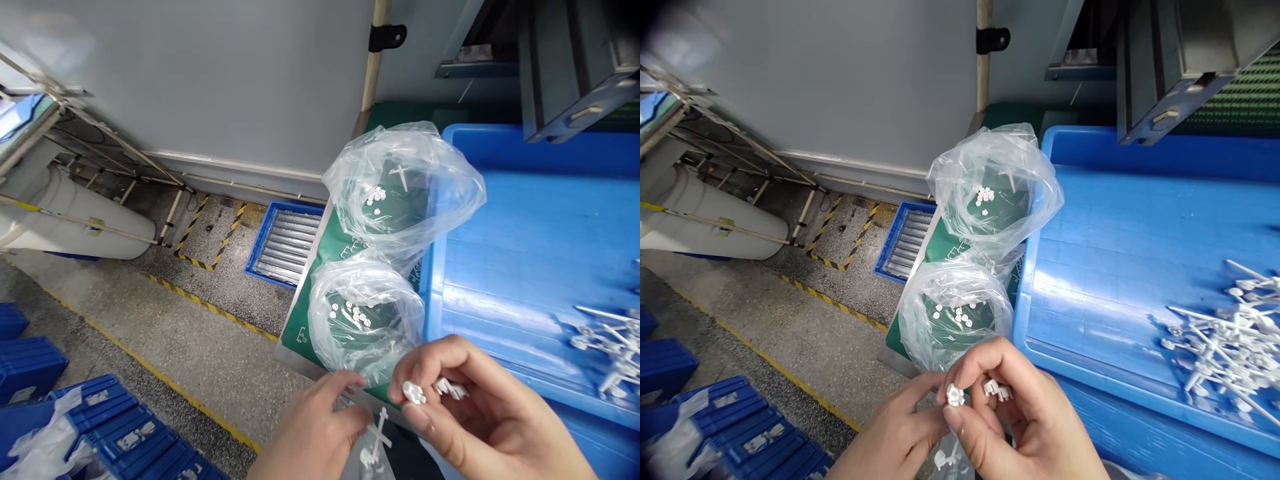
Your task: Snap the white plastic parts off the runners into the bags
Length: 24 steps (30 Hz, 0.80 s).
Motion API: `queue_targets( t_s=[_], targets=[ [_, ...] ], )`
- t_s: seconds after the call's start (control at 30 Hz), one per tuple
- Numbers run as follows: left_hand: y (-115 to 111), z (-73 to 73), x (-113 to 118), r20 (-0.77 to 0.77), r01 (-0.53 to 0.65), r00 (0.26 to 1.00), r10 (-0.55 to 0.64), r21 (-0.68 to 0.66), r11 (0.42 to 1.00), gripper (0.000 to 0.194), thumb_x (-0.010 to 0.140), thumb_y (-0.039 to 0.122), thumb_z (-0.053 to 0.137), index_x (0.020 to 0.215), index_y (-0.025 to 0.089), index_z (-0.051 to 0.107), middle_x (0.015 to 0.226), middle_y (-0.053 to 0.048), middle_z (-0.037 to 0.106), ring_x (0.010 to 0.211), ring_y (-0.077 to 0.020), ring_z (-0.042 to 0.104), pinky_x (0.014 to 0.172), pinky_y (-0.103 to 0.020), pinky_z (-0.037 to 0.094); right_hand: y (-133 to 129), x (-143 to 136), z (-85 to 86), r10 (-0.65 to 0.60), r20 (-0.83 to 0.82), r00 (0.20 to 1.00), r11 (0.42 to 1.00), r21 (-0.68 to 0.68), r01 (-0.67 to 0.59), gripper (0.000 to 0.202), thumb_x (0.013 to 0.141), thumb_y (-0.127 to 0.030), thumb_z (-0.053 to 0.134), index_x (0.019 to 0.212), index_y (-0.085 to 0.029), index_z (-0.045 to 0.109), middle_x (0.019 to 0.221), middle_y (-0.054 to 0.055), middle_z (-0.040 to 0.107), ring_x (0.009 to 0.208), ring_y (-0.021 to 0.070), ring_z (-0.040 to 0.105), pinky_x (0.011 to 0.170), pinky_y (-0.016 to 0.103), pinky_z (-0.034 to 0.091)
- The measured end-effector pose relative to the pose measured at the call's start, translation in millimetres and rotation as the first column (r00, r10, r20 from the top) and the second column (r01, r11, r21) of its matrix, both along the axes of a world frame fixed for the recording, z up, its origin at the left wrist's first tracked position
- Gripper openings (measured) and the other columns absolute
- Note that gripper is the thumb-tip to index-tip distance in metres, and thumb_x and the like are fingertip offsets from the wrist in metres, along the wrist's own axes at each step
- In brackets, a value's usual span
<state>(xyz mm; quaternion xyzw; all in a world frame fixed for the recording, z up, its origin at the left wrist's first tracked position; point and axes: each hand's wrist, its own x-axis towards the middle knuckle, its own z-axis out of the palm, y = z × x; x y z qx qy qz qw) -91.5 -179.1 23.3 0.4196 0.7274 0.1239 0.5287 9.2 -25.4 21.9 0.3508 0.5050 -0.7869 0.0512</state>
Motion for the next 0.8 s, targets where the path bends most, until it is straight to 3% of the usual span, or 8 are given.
queue_targets(
  t_s=[0.2, 0.37, 0.43, 0.5, 0.6, 0.63, 0.7, 0.8],
  targets=[
    [0.5, -4.1, 0.1, 0.020, -0.017, 1.000, 0.016, 0.018, 1.000, 0.024, 0.076, 0.012, 0.048, 0.088, 0.025, 0.065, 0.112, -0.005, 0.056, 0.093, -0.0180, 0.056, 0.079, -0.028, 0.048, 0.9, -2.5, 1.5, 0.024, 0.020, 0.999, 0.996, 0.088, -0.026, 0.008, 0.077, -0.031, 0.054, 0.073, -0.025, 0.049, 0.064, 0.000, 0.053, 0.055, 0.0133, 0.052, 0.044, 0.022, 0.043],
    [0.4, -1.4, -2.0, 0.073, -0.031, 0.997, 0.031, -0.014, 0.999, 0.023, 0.077, 0.012, 0.047, 0.086, 0.024, 0.064, 0.113, -0.005, 0.054, 0.095, -0.0179, 0.055, 0.080, -0.029, 0.046, 2.7, -2.0, -0.1, 0.128, -0.020, 0.992, 0.942, 0.314, -0.116, 0.002, 0.080, -0.024, 0.047, 0.079, -0.025, 0.045, 0.065, -0.001, 0.053, 0.055, 0.0124, 0.053, 0.044, 0.021, 0.042],
    [-2.8, -0.8, -2.6, 0.121, -0.045, 0.992, 0.048, -0.026, 0.999, 0.022, 0.076, 0.011, 0.048, 0.084, 0.024, 0.064, 0.114, -0.005, 0.052, 0.095, -0.0175, 0.054, 0.079, -0.028, 0.046, 3.0, -5.6, -8.8, 0.242, -0.012, 0.970, 0.859, 0.467, -0.209, 0.006, 0.080, -0.017, 0.044, 0.081, -0.023, 0.045, 0.066, -0.001, 0.052, 0.052, 0.0110, 0.050, 0.044, 0.020, 0.042],
    [-6.8, -0.5, -1.8, 0.173, -0.098, 0.980, 0.097, -0.004, 0.995, 0.018, 0.075, 0.012, 0.051, 0.080, 0.023, 0.064, 0.113, -0.005, 0.051, 0.092, -0.0165, 0.054, 0.077, -0.026, 0.045, 1.7, -12.2, -23.2, 0.377, 0.038, 0.926, 0.718, 0.619, -0.318, 0.015, 0.078, -0.008, 0.041, 0.082, -0.021, 0.046, 0.069, 0.000, 0.052, 0.055, 0.0115, 0.050, 0.048, 0.022, 0.044],
    [-10.1, 0.4, 2.5, 0.236, -0.324, 0.926, 0.294, 0.097, 0.941, 0.013, 0.076, 0.016, 0.053, 0.079, 0.020, 0.065, 0.100, -0.006, 0.053, 0.084, -0.0141, 0.055, 0.070, -0.023, 0.044, -1.6, -22.9, -44.4, 0.515, 0.153, 0.843, 0.473, 0.770, -0.428, 0.024, 0.071, 0.001, 0.041, 0.082, -0.017, 0.051, 0.082, 0.007, 0.055, 0.074, 0.0190, 0.054, 0.062, 0.032, 0.048],
    [-9.6, 1.2, 4.5, 0.259, -0.419, 0.889, 0.378, 0.128, 0.899, 0.012, 0.076, 0.019, 0.053, 0.080, 0.020, 0.065, 0.093, -0.005, 0.055, 0.078, -0.0130, 0.055, 0.065, -0.021, 0.044, -1.8, -25.0, -47.6, 0.531, 0.160, 0.832, 0.426, 0.798, -0.426, 0.025, 0.070, 0.002, 0.041, 0.083, -0.016, 0.053, 0.088, 0.009, 0.056, 0.082, 0.0222, 0.053, 0.067, 0.036, 0.048],
    [-5.6, 3.9, 8.3, 0.292, -0.585, 0.798, 0.527, 0.166, 0.794, 0.012, 0.077, 0.024, 0.053, 0.081, 0.021, 0.064, 0.080, -0.003, 0.055, 0.067, -0.0102, 0.053, 0.057, -0.018, 0.041, 1.0, -25.2, -44.8, 0.513, 0.078, 0.855, 0.459, 0.817, -0.350, 0.025, 0.073, -0.001, 0.040, 0.087, -0.016, 0.054, 0.099, 0.011, 0.055, 0.095, 0.0251, 0.049, 0.078, 0.041, 0.045],
    [6.3, 10.6, 12.1, 0.272, -0.725, 0.688, 0.673, 0.226, 0.650, 0.012, 0.077, 0.026, 0.053, 0.079, 0.022, 0.064, 0.076, -0.001, 0.055, 0.061, -0.0093, 0.051, 0.054, -0.018, 0.039, 13.0, -15.5, -20.1, 0.403, -0.072, 0.912, 0.735, 0.620, -0.276, 0.019, 0.085, -0.016, 0.036, 0.092, -0.019, 0.053, 0.088, 0.006, 0.058, 0.086, 0.0183, 0.053, 0.073, 0.031, 0.045]
  ],
)
